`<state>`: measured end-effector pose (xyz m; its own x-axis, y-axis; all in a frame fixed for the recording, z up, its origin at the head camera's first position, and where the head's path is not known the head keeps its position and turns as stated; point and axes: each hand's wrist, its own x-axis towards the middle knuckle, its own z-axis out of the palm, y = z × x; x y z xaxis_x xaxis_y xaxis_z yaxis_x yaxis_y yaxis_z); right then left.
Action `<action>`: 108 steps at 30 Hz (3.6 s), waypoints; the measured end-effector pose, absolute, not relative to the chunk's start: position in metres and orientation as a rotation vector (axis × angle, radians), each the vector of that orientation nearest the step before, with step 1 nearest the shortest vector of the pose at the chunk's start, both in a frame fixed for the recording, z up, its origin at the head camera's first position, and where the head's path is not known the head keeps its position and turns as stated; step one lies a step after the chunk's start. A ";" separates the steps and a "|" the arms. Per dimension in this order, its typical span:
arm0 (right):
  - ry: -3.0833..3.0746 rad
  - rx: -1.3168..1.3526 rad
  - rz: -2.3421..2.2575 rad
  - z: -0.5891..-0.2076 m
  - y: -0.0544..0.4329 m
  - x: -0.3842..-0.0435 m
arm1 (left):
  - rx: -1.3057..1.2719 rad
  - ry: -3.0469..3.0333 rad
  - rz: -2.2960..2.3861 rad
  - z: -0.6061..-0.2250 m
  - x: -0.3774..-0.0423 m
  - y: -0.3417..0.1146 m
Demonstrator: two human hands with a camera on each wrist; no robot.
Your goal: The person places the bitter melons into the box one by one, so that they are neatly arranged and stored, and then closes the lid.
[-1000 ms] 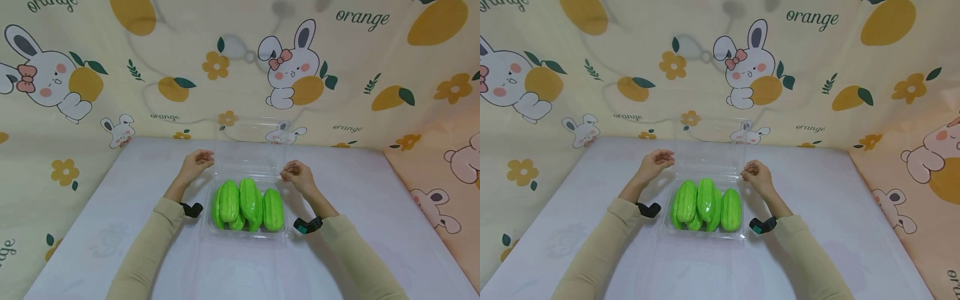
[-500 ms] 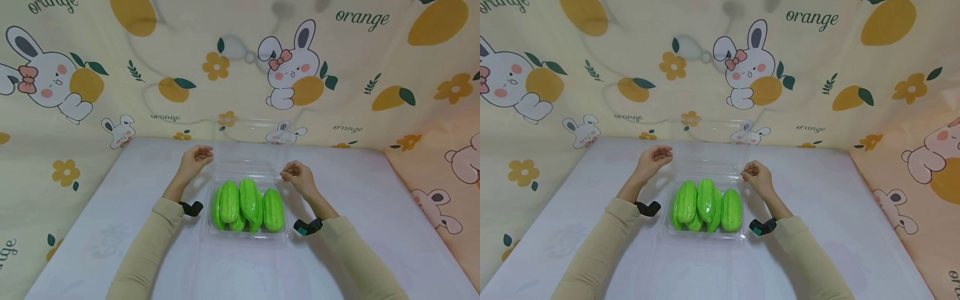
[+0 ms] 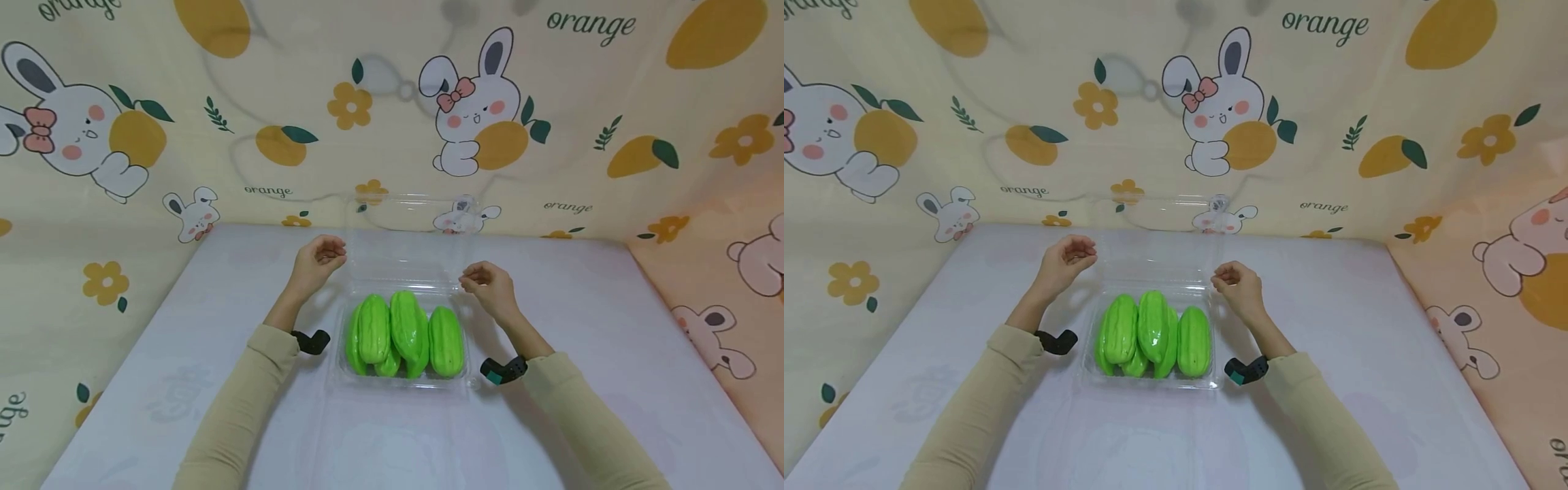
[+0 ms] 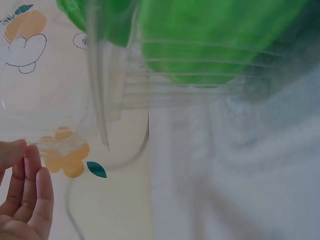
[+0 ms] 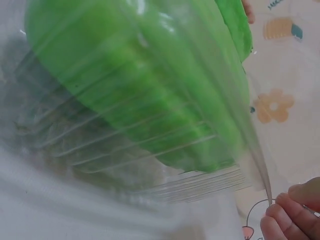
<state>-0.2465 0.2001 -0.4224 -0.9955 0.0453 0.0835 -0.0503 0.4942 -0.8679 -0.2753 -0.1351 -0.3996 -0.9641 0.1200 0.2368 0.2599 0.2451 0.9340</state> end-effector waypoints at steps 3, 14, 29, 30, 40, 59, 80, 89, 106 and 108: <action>-2.592 0.006 1.527 -0.420 0.199 -0.246 | -0.371 -2.376 -1.826 -0.401 -0.275 -0.136; -2.419 0.106 1.468 -0.410 0.198 -0.242 | -0.423 -2.384 -1.738 -0.403 -0.272 -0.137; -2.402 0.060 1.415 -0.401 0.194 -0.241 | -0.445 -2.379 -1.645 -0.401 -0.264 -0.136; -2.394 0.059 1.419 -0.402 0.194 -0.241 | -0.444 -2.377 -1.649 -0.401 -0.264 -0.136; -2.335 0.052 1.435 -0.404 0.196 -0.241 | -0.441 -2.391 -1.603 -0.402 -0.263 -0.132; -2.327 0.003 1.455 -0.407 0.200 -0.236 | -0.473 -2.369 -1.559 -0.375 -0.239 -0.122; -2.317 -0.014 1.689 -0.410 0.204 -0.225 | -0.478 -2.416 -1.529 -0.377 -0.234 -0.126; -2.270 -0.076 1.853 -0.403 0.202 -0.220 | -0.489 -2.422 -1.529 -0.379 -0.232 -0.127; -2.221 -0.045 1.950 -0.403 0.201 -0.217 | -0.484 -2.394 -1.591 -0.414 -0.248 -0.133; -2.218 -0.050 1.956 -0.403 0.201 -0.217 | -0.483 -2.396 -1.601 -0.414 -0.245 -0.133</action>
